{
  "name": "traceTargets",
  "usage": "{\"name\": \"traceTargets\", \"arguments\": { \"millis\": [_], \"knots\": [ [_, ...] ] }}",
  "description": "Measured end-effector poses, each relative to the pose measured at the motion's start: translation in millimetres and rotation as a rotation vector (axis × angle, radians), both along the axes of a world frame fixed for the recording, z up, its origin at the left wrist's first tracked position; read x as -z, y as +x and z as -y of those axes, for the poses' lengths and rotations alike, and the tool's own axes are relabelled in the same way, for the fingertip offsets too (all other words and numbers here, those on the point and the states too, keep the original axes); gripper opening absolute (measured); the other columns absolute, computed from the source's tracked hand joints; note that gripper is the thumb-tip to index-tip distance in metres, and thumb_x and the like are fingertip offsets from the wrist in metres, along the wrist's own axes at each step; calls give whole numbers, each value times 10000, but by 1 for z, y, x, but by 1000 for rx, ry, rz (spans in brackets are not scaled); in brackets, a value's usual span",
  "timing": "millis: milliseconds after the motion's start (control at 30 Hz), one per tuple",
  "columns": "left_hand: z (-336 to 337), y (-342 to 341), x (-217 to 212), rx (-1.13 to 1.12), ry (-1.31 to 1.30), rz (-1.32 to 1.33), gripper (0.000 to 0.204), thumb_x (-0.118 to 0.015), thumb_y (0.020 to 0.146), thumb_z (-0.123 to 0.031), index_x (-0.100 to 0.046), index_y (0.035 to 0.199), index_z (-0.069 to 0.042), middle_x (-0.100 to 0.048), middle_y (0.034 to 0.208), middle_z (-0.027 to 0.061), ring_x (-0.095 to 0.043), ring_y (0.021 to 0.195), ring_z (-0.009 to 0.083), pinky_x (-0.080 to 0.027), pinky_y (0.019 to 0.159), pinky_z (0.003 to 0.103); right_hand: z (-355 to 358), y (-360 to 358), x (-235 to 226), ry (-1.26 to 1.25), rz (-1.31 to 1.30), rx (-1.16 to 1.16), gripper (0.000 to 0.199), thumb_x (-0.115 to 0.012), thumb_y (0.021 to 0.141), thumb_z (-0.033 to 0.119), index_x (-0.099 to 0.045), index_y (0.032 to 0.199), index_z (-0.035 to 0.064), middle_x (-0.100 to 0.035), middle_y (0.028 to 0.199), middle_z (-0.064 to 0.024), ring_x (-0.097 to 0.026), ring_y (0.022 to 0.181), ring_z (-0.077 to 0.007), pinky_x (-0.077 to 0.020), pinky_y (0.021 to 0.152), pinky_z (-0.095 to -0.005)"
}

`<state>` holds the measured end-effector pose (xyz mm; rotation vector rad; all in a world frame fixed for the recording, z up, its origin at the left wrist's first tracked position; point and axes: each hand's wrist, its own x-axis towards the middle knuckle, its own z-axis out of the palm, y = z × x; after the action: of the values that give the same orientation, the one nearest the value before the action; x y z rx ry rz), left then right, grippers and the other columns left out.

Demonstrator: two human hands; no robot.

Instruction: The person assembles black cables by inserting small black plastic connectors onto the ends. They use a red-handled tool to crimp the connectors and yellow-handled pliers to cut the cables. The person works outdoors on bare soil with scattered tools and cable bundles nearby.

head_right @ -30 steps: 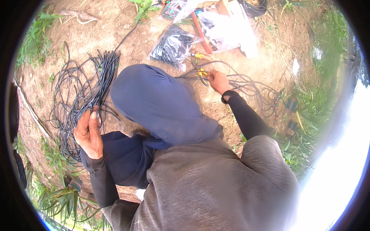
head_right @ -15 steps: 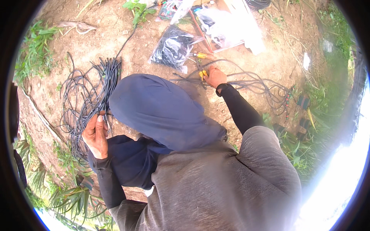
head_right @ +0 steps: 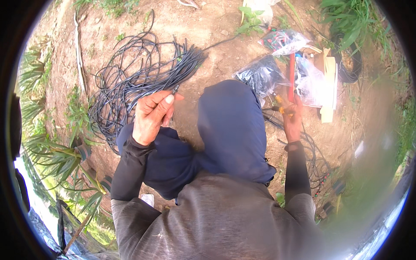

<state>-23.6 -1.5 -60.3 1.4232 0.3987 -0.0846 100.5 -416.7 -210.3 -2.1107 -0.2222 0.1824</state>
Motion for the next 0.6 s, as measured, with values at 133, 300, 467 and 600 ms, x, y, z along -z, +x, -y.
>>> {"name": "traceTargets", "arguments": {
  "millis": [133,300,467,600],
  "knots": [
    [-1,-4,-3,45,-139,27,259,-542,1004,-147,-676,1065,67,-500,596,-18,-401,496,52,-322,470,203,-54,12,-119,441,-481,-444,594,-649,905,213,-446,1414,-16,-459,1449,-178,-434,1351,-263,-316,1131,-381],
    [0,-8,-19,47,-353,88,238,-529,1006,-125,-665,1050,66,-551,640,13,-405,497,59,-329,463,209,-110,-7,-188,341,-452,-588,387,-680,892,201,-559,1207,13,-446,1453,-226,-413,1375,-285,-313,1128,-425],
    [13,-16,-22,54,-391,80,257,-485,1026,-165,-635,1015,43,-662,933,129,-592,627,121,-430,510,210,-131,-20,-209,93,-310,-561,273,-732,860,144,-596,1065,25,-506,1386,-176,-471,1314,-254,-392,1029,-367],
    [22,-21,-15,87,-484,52,276,-459,1039,-217,-593,1005,22,-638,1155,192,-704,890,243,-543,663,276,-159,-31,-240,209,-563,-535,580,-752,850,143,-483,1346,8,-534,1286,-98,-536,1137,-175,-413,997,-324]
  ]
}}
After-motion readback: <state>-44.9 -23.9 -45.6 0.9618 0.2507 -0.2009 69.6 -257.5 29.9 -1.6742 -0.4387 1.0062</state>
